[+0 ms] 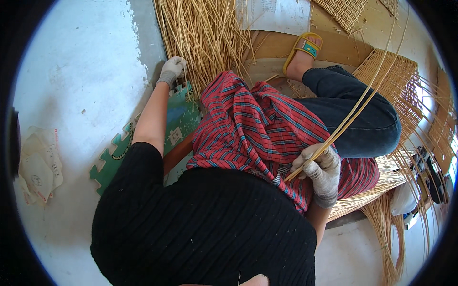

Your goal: Weaving a wicker basket, measuring its dimensions, and using a power drill to secure components.

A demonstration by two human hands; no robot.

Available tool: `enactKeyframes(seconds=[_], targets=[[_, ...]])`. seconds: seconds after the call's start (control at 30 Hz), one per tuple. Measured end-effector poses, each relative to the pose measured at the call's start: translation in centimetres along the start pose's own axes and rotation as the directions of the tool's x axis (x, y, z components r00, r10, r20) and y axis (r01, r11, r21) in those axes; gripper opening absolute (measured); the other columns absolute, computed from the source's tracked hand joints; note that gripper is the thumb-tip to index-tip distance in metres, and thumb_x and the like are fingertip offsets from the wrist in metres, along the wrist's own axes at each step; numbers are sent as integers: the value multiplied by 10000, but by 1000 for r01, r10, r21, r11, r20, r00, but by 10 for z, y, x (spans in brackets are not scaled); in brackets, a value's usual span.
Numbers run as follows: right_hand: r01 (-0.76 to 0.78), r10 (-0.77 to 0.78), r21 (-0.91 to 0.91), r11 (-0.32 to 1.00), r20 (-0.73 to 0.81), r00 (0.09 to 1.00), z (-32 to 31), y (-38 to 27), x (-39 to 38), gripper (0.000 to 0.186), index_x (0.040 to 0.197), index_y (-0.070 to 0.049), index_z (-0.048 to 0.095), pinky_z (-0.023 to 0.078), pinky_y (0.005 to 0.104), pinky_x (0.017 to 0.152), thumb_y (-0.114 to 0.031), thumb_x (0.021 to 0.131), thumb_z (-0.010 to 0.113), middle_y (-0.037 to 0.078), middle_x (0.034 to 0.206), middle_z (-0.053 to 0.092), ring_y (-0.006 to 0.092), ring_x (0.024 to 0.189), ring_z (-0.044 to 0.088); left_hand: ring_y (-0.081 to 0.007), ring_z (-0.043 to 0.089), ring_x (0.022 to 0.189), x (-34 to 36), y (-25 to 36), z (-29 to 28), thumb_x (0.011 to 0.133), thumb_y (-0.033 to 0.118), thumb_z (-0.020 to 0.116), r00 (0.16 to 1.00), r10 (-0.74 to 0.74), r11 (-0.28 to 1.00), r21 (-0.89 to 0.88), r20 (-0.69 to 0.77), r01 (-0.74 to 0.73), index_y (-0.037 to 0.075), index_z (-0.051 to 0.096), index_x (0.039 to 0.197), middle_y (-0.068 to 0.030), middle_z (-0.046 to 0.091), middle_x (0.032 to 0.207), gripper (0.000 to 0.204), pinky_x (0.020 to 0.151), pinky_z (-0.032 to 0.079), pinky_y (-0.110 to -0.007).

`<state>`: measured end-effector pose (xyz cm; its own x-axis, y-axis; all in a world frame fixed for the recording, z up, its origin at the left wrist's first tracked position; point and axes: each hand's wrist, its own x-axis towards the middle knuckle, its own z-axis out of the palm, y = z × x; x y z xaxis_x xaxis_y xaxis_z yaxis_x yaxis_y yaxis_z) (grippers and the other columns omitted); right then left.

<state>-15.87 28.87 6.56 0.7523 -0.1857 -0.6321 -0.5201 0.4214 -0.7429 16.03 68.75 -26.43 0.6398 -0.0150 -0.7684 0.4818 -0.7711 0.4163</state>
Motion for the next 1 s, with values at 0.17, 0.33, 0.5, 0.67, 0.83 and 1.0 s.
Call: enactKeyframes(seconds=[0.17, 0.33, 0.5, 0.67, 0.83, 1.0], targets=[[3, -3, -4, 1000, -6, 1000, 1, 0, 0, 382, 1093, 3, 622, 576, 239, 567, -278, 918, 813, 140, 869, 741, 195, 739, 745, -150, 729, 833, 7, -9, 3, 1005, 240, 676, 999, -47, 992, -116, 2, 46, 29, 672, 1221, -71, 749, 1044, 301, 672, 613, -333], [5, -5, -1, 1000, -5, 1000, 1, 0, 0, 378, 1087, 5, 624, 576, 242, 565, -276, 918, 812, 141, 868, 742, 195, 732, 745, -195, 730, 848, 5, -18, 12, 947, 191, 704, 997, 52, 996, -69, -56, -56, 23, 659, 1192, -100, 739, 1026, 300, 750, 599, -350], [18, -18, 4, 1000, 6, 1000, 1, 0, 1, 368, 1081, 2, 626, 572, 243, 561, -275, 922, 808, 141, 861, 742, 195, 725, 742, -366, 694, 942, -24, -9, 32, 883, 196, 690, 806, 365, 913, 349, -467, -211, 90, 693, 1082, -150, 705, 942, 225, 897, 557, -454], [10, -10, -7, 1000, -8, 1000, 2, 0, 0, 371, 1077, 4, 624, 568, 242, 559, -277, 920, 810, 139, 849, 742, 194, 714, 739, -382, 691, 1069, -39, 4, 70, 955, 435, 600, 986, 165, 868, 480, -37, -128, 109, 760, 1104, -178, 736, 1137, 392, 968, 539, -482], [3, -4, -15, 1000, -19, 1000, 1, 0, -1, 373, 1081, 3, 624, 568, 243, 558, -281, 923, 807, 141, 845, 743, 197, 715, 741, -329, 747, 982, -22, -7, 112, 969, 468, 632, 996, 9, 916, 400, -91, 28, 52, 771, 1109, -175, 770, 1073, 460, 885, 575, -443], [7, -7, 1, 1000, 2, 1000, 0, 1, -1, 377, 1091, 1, 622, 562, 239, 557, -282, 924, 807, 142, 844, 743, 200, 714, 740, -160, 659, 567, -3, -8, 112, 959, 332, 696, 977, -201, 911, -380, -68, 161, 18, 766, 918, -89, 728, 741, 324, 587, 525, -324]])
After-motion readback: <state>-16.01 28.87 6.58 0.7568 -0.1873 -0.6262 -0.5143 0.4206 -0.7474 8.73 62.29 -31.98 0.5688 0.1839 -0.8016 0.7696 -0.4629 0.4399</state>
